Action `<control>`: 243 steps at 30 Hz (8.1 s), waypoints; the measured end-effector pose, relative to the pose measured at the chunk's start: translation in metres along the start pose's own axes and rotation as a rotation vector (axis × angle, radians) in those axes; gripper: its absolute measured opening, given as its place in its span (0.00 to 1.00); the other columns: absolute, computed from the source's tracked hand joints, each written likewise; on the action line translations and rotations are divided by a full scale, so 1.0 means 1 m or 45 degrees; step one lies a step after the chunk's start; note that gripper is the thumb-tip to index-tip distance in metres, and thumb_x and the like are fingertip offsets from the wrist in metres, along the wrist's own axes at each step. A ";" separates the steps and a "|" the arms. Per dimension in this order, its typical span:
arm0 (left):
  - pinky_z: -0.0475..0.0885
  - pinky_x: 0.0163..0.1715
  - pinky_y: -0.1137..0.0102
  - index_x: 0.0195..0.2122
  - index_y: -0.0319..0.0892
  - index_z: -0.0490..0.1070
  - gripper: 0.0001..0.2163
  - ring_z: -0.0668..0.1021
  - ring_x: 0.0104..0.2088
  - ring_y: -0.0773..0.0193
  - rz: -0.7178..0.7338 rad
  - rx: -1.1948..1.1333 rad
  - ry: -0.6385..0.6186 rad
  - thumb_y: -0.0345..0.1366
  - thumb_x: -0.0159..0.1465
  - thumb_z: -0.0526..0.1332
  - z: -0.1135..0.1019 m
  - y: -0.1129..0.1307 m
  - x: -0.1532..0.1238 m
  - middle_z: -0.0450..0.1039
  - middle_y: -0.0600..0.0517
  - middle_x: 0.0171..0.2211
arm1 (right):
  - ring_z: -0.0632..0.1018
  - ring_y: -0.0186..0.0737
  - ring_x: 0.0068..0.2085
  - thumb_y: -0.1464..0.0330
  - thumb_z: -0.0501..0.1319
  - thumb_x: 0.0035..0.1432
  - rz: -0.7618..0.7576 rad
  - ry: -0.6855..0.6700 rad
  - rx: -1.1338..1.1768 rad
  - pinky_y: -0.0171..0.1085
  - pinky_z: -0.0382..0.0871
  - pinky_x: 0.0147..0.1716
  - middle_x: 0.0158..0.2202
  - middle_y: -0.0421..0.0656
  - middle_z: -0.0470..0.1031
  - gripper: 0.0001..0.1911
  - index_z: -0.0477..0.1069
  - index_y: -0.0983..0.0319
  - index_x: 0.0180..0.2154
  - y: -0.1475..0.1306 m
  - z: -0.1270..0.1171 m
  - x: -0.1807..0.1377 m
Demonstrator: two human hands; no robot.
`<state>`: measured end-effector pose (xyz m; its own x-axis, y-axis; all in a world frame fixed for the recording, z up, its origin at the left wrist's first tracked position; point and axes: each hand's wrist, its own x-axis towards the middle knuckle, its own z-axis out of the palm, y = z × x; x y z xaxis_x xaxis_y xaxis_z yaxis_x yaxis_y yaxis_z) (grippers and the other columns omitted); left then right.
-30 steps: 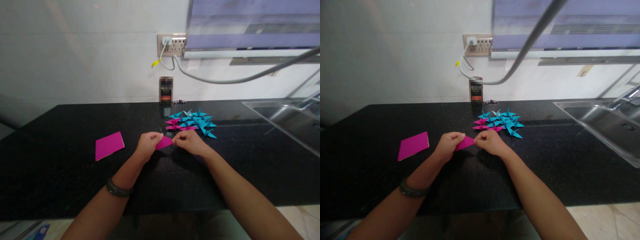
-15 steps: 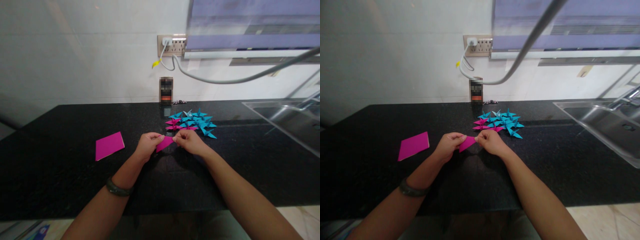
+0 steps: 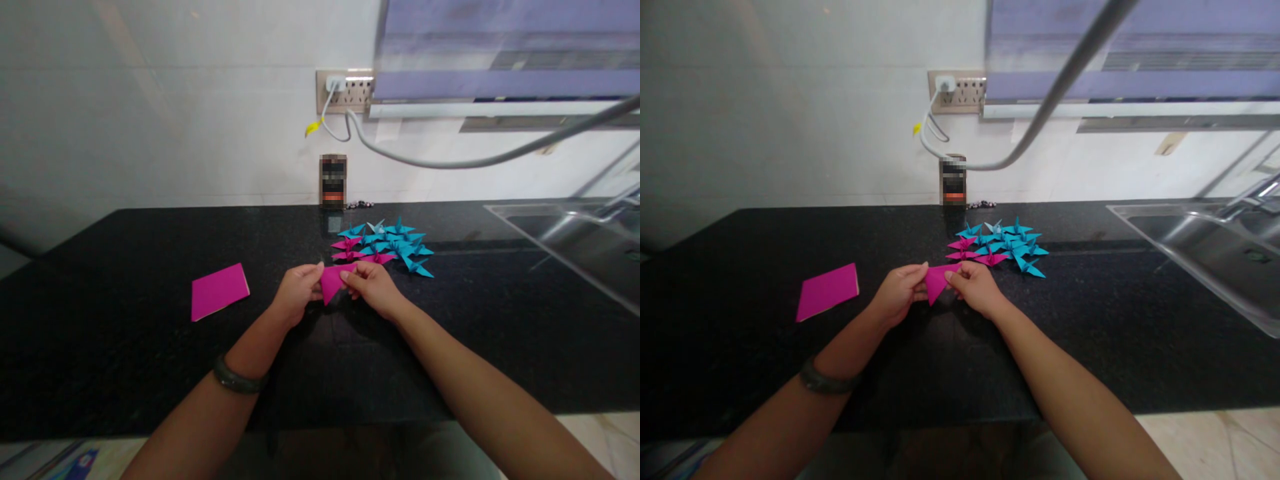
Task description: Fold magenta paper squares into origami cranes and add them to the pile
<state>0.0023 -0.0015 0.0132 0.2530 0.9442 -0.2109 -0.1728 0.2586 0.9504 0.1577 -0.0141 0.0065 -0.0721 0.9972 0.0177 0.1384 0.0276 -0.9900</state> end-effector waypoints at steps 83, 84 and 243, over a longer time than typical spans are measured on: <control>0.67 0.24 0.75 0.28 0.35 0.72 0.12 0.75 0.22 0.68 -0.301 -0.037 -0.145 0.41 0.53 0.63 0.002 -0.003 -0.002 0.74 0.49 0.21 | 0.72 0.35 0.31 0.78 0.55 0.45 -0.707 -0.028 -0.533 0.34 0.66 0.33 0.28 0.42 0.72 0.09 0.72 0.64 0.29 0.005 -0.003 -0.002; 0.67 0.24 0.75 0.28 0.35 0.72 0.11 0.76 0.23 0.68 -0.308 -0.035 -0.148 0.41 0.53 0.63 0.002 -0.004 -0.002 0.74 0.48 0.22 | 0.72 0.35 0.31 0.78 0.56 0.44 -0.703 -0.013 -0.555 0.34 0.65 0.33 0.28 0.42 0.72 0.09 0.72 0.64 0.29 0.005 -0.003 -0.001; 0.65 0.24 0.75 0.19 0.37 0.69 0.10 0.70 0.19 0.72 0.143 0.361 -0.246 0.38 0.48 0.64 0.007 0.003 -0.011 0.69 0.54 0.17 | 0.59 0.27 0.17 0.61 0.64 0.43 -0.086 0.262 0.488 0.31 0.50 0.18 0.14 0.35 0.61 0.15 0.66 0.64 0.16 -0.008 -0.005 0.001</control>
<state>0.0052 -0.0126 0.0196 0.4273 0.9005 -0.0806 0.0545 0.0633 0.9965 0.1612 -0.0130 0.0154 0.1351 0.9881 0.0732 -0.2391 0.1042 -0.9654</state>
